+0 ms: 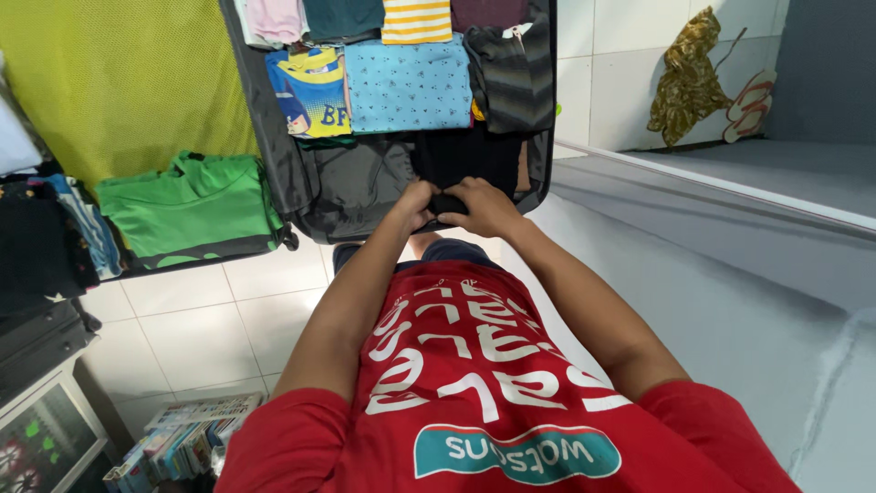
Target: The person systematically transfers folded clothes from one side of an open suitcase to the other. They handle various items including shirts, pants, and shorts, placing them one by one into the empty compartment to organize the luggage.
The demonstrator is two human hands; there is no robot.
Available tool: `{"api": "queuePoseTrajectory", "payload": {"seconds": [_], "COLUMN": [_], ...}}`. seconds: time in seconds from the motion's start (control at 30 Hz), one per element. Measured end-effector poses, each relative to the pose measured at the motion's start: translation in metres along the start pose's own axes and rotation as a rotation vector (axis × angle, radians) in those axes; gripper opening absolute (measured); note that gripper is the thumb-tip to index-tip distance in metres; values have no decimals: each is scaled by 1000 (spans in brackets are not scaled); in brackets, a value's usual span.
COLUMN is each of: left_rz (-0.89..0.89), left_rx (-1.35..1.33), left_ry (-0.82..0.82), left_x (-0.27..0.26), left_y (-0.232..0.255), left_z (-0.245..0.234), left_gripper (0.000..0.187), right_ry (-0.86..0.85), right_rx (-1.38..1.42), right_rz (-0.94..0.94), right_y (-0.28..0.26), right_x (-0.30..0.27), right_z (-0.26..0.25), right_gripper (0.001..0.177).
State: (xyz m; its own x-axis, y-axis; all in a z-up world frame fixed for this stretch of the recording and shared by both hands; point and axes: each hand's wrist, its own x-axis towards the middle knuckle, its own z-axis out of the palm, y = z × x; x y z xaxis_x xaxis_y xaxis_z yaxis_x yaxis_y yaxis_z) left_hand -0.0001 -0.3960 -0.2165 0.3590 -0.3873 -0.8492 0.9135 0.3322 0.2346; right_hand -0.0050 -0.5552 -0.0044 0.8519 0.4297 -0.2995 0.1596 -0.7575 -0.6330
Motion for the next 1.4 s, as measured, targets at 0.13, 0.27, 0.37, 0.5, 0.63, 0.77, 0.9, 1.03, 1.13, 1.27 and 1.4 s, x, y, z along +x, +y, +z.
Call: {"api": "queuePoseTrajectory", "payload": {"seconds": [0.13, 0.27, 0.37, 0.5, 0.63, 0.77, 0.9, 1.03, 1.13, 1.27, 1.4], "left_rz": [-48, -60, -65, 20, 92, 105, 102, 207, 274, 417, 526], "left_rx": [40, 12, -22, -119, -109, -66, 9, 163, 207, 145, 49], "left_ry": [17, -24, -46, -262, -278, -346, -307, -223, -195, -191, -185], "left_x": [-42, -76, -96, -118, -151, -186, -216, -231, -248, -288, -332], "left_y": [19, 37, 44, 48, 61, 84, 103, 115, 121, 139, 171], "left_z": [-3, -8, -21, -41, -52, -65, -89, -124, -149, -174, -204], "left_gripper": [61, 71, 67, 54, 53, 54, 59, 66, 71, 70, 59], "right_ry": [110, 324, 246, 18, -85, -158, -119, 71, 139, 162, 175], "right_rx": [286, 4, 145, 790, 1253, 1698, 1814, 1506, 1358, 1299, 1221], "right_rz": [336, 470, 590, 791, 848, 700, 541, 523, 457, 301, 229], "right_y": [46, 100, 109, 83, 50, 20, -18, -66, -100, -147, -190], "right_x": [1, -8, -6, 0, 14, 29, 43, 64, 82, 108, 133], "right_z": [29, 57, 58, 43, 38, 55, 62, 58, 55, 54, 70], "right_gripper": [37, 52, 62, 70, 72, 65, 57, 59, 56, 53, 54]}}
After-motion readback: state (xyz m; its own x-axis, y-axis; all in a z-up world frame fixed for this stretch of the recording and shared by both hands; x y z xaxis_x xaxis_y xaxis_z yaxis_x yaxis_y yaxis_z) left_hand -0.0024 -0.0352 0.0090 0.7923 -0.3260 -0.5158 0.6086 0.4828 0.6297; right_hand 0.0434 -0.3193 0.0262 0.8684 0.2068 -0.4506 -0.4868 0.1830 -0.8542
